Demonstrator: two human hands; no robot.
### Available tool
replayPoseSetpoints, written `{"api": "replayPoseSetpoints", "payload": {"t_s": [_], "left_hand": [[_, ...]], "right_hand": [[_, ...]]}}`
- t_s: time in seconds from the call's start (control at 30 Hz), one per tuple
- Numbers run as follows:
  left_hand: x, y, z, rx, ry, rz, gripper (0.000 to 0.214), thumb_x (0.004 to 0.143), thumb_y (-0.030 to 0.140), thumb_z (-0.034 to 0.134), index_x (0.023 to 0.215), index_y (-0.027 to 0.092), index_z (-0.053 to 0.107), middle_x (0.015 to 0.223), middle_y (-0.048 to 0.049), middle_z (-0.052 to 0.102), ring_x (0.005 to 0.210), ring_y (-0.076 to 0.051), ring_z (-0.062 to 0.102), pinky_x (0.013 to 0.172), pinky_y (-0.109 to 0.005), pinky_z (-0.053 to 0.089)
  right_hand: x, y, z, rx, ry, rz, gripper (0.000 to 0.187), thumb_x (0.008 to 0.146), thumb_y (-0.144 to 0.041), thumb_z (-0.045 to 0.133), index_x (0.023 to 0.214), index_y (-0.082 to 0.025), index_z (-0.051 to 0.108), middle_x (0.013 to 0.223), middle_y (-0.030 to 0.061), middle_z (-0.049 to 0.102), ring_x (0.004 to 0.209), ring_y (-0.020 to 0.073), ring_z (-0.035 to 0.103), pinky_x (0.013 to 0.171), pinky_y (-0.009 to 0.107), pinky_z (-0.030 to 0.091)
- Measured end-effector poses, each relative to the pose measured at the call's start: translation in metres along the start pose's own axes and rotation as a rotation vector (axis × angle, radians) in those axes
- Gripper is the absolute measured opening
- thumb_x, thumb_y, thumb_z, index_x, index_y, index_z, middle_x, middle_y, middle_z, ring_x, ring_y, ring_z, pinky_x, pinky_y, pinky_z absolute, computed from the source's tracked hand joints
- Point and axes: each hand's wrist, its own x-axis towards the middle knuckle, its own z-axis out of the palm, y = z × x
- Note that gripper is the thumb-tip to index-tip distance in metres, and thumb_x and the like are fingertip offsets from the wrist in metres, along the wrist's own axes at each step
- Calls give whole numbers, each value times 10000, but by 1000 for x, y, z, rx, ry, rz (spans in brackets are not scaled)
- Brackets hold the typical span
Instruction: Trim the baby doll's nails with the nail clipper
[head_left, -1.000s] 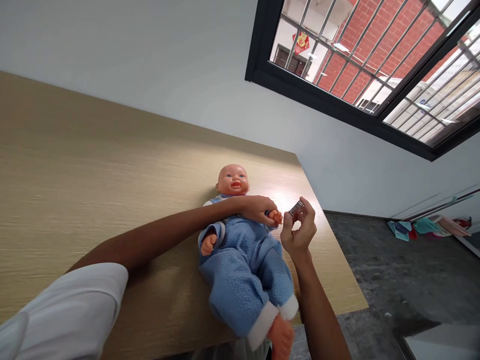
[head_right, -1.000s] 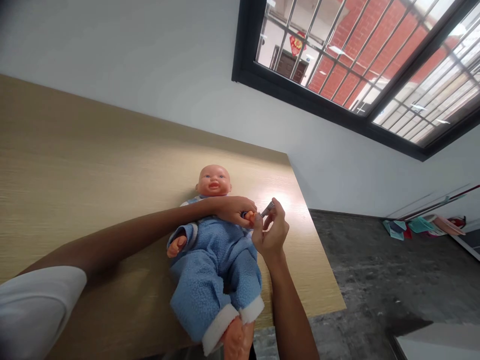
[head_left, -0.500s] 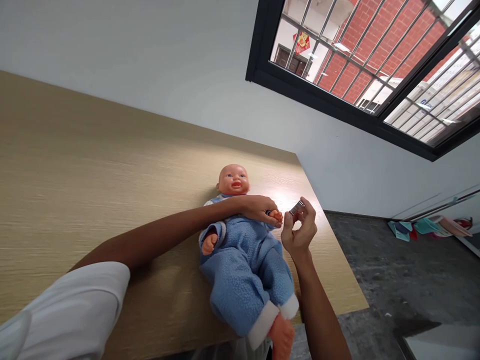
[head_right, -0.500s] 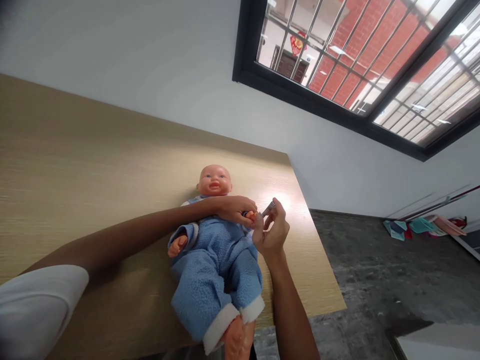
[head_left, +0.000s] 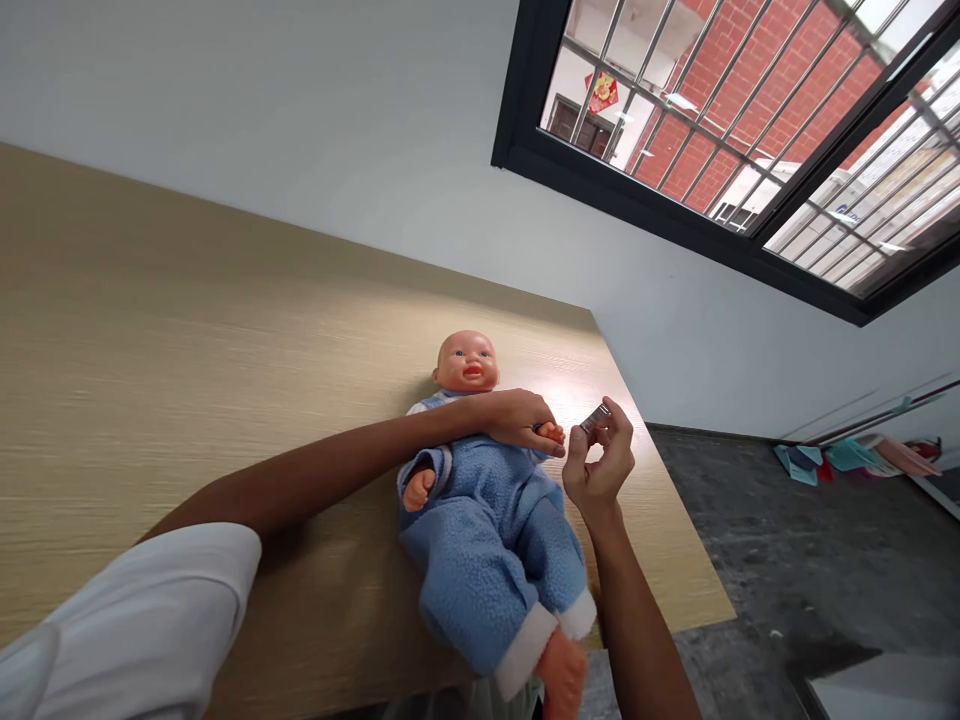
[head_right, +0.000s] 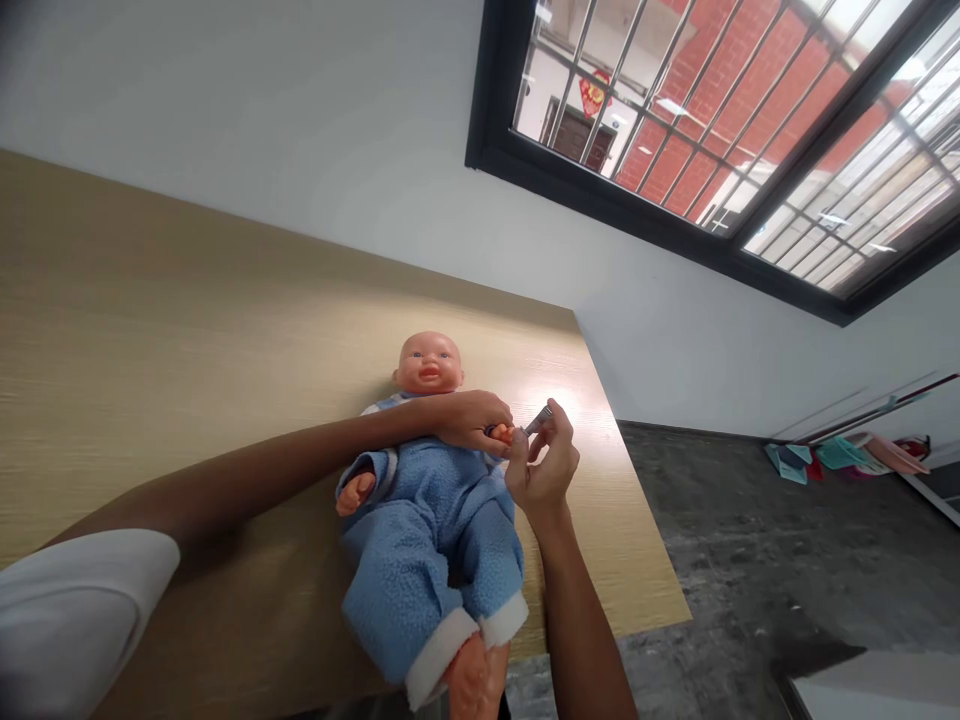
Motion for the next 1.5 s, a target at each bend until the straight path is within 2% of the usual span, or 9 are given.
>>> {"api": "replayPoseSetpoints", "payload": {"t_s": [0.47,0.87,1.5], "left_hand": [[0,5,0,101,35,5,534,907,598,525,626,152,613,565,-16,599,474,-98,362,519,-268,248],[0,8,0,88,52,10,520,881,569,536,558,162,541,512,-5,544,450,-93,302,507,-269,236],[-1,3,-3,-40,33,70,474,912,526,543,621,156,600,578,-7,592,522,-105,412,561,-260,303]], "right_hand": [[-1,-1,-1,-20,-3,8,463,915,-309,579,1346,-171,479,819,-6,600,544,82,529,492,209,487],[1,-1,0,-6,3,3,459,911,-298,588,1340,-170,486,826,-4,606,536,78,519,496,208,484],[0,0,0,-14,-5,4,466,908,-298,586,1344,-175,480,814,-13,589,527,78,511,495,214,484]]}}
